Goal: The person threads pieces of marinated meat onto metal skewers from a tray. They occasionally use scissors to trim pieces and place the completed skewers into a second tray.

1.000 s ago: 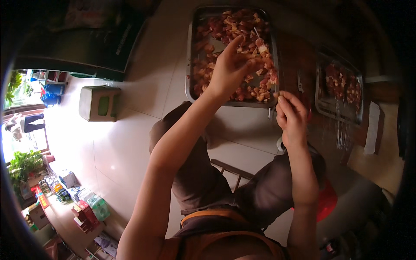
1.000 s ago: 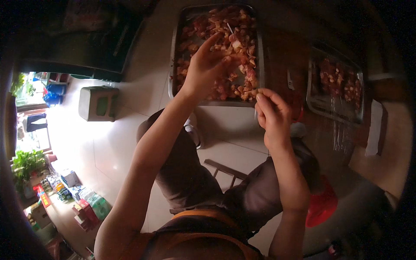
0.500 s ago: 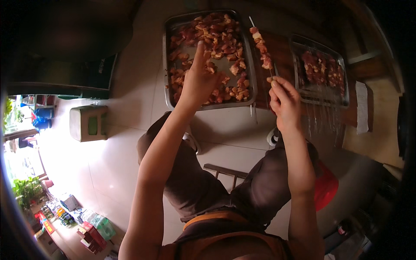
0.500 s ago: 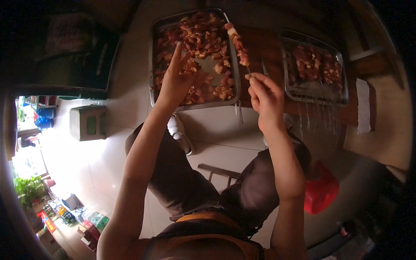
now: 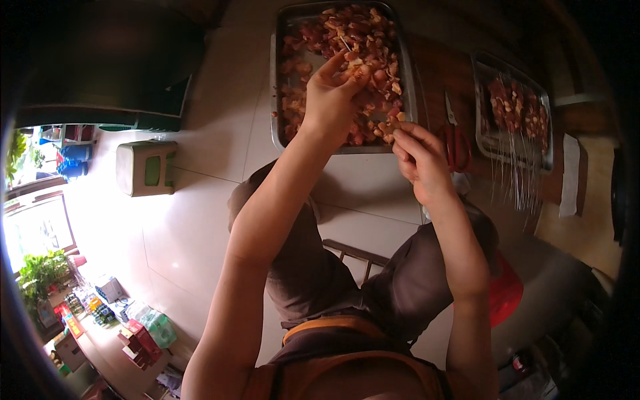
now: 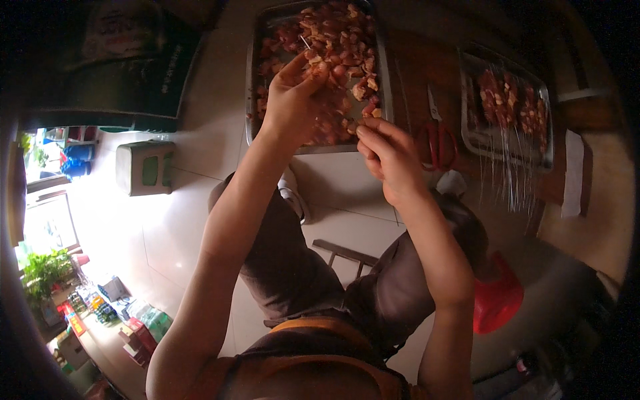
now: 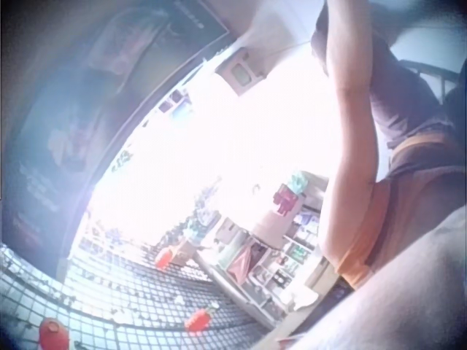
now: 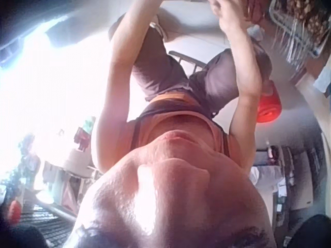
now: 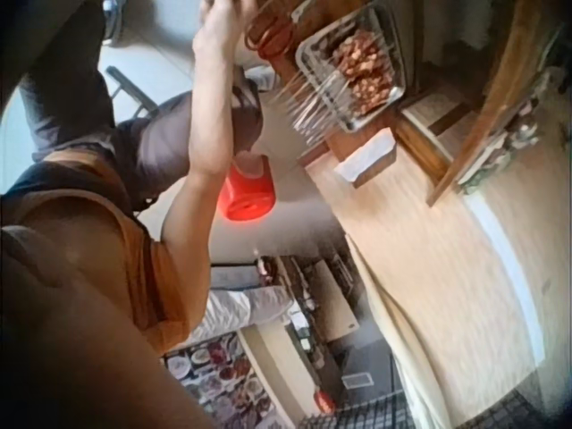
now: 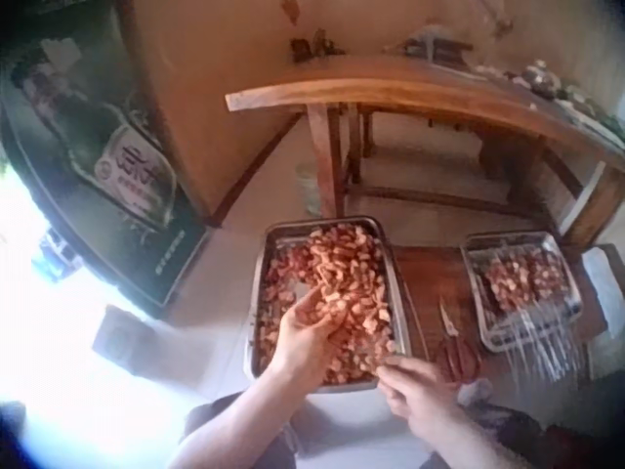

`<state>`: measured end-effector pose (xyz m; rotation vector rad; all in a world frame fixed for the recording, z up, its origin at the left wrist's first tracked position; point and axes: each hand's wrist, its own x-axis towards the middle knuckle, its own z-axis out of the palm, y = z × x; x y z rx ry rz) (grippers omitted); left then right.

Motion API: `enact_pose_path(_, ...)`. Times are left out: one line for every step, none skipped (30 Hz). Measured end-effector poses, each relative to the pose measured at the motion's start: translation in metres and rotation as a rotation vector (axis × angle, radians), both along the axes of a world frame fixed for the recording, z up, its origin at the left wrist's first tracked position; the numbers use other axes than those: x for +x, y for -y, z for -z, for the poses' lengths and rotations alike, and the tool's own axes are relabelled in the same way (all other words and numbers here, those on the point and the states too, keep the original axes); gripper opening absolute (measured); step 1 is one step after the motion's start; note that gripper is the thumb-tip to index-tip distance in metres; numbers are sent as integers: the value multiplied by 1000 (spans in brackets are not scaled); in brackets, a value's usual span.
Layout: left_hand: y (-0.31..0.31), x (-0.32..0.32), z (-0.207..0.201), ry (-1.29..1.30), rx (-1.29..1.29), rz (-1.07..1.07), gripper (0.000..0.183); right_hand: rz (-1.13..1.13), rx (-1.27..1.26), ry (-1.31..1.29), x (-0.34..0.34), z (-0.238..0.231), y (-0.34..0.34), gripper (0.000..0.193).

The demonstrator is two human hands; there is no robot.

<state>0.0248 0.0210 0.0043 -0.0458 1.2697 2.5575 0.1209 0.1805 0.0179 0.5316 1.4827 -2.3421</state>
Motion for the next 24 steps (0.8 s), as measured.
enact_pose_path(0,0,0,9,-7,-9,39,-4,-10,-4,-1,0,0,13)
enact_pose_path(-2,1,0,26,29,-16,40,-8,-20,-9,-2,1,0,13)
enact_pose_path(-3,2,0,42,64,-23,41,5,-19,-4,-3,0,1,12)
enact_pose_path(-4,3,0,58,98,-30,43,18,-18,1,-4,-2,3,12)
enact_pose_path(-4,7,-1,35,47,-9,44,31,-17,6,-5,-3,4,11)
enact_pose_path(-4,12,-1,13,-3,14,45,31,-13,3,-5,-3,5,11)
enact_pose_path(-5,15,-1,-9,-53,37,47,31,-9,-1,-5,-2,5,11)
enact_pose_path(-3,15,-1,-3,-54,50,53,31,-5,-4,-6,-2,5,11)
enact_pose_path(-1,14,-1,2,-55,61,59,31,4,-13,-6,-1,6,11)
enact_pose_path(1,13,-1,8,-57,73,65,32,13,-23,-5,-1,7,12)
enact_pose_path(1,15,-2,2,-76,77,66,35,22,-33,-5,-1,7,13)
enact_pose_path(-1,17,-4,-6,-92,82,67,60,59,-59,-6,1,6,14)
enact_pose_path(-3,18,-5,-15,-108,89,69,87,96,-85,-6,4,5,14)
enact_pose_path(-3,17,-3,-39,-156,65,70,117,133,-110,-6,7,2,14)
enact_pose_path(-1,14,1,-67,-202,41,71,154,345,-226,-7,8,-4,14)
enact_pose_path(-2,10,5,-101,-233,31,72,203,575,-339,-7,9,-16,13)
enact_pose_path(6,10,5,-131,-467,41,66,251,808,-443,-8,9,-29,13)
enact_pose_path(10,6,11,-250,-592,53,66,317,1043,-533,-8,4,-50,11)
enact_pose_path(26,-3,23,-344,-704,10,63,418,1256,-688,-14,-3,-65,10)
enact_pose_path(34,-5,19,-466,-992,11,61,515,1485,-826,-17,-9,-84,10)
enact_pose_path(44,-10,22,-679,-1257,-48,62,554,1655,-767,-16,-12,-102,10)
enact_pose_path(47,-13,24,-712,-1336,6,70,595,1814,-662,-13,-11,-123,13)
enact_pose_path(46,-14,23,-720,-1611,28,72,574,1962,-621,-8,-11,-148,14)
enact_pose_path(47,-14,20,-710,-1904,34,75,543,2090,-592,-5,-12,-163,15)
